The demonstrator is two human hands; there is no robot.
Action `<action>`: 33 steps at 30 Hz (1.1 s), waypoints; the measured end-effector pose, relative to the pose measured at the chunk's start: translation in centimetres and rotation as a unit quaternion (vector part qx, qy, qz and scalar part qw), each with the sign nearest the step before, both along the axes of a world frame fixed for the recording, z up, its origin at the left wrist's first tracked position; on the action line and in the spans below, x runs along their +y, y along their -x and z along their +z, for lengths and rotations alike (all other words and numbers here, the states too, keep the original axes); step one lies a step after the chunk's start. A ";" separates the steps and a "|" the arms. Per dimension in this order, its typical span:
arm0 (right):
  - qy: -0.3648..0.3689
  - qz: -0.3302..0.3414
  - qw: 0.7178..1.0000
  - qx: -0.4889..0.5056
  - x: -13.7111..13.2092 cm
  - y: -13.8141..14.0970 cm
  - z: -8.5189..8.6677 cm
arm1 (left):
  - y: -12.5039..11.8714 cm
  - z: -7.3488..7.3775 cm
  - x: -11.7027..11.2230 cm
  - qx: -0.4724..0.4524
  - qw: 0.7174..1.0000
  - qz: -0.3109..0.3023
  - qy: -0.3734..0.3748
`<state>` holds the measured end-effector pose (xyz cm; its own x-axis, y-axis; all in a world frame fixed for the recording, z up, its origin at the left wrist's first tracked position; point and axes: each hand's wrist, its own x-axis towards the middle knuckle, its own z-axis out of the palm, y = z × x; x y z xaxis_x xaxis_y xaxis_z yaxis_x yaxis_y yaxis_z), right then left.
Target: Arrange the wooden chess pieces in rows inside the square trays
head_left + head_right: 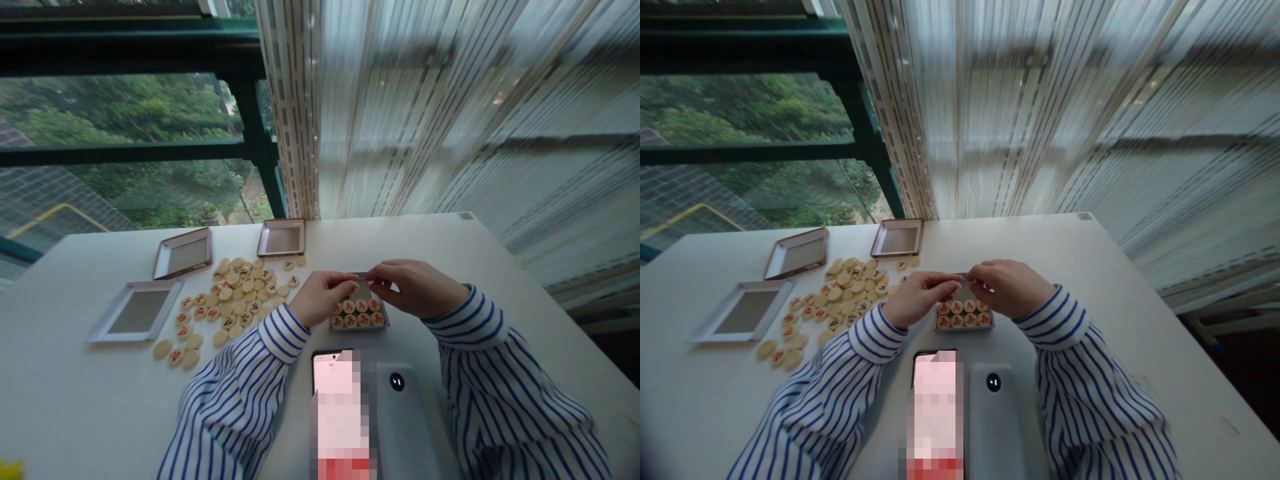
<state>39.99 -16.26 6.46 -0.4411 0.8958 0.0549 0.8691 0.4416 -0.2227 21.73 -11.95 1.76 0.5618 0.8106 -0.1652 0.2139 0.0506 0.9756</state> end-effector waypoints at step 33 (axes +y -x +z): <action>0.024 0.019 1.000 0.001 0.3 0.9 -0.4 | -0.4 0.0 -0.2 -0.071 0.995 0.028 0.060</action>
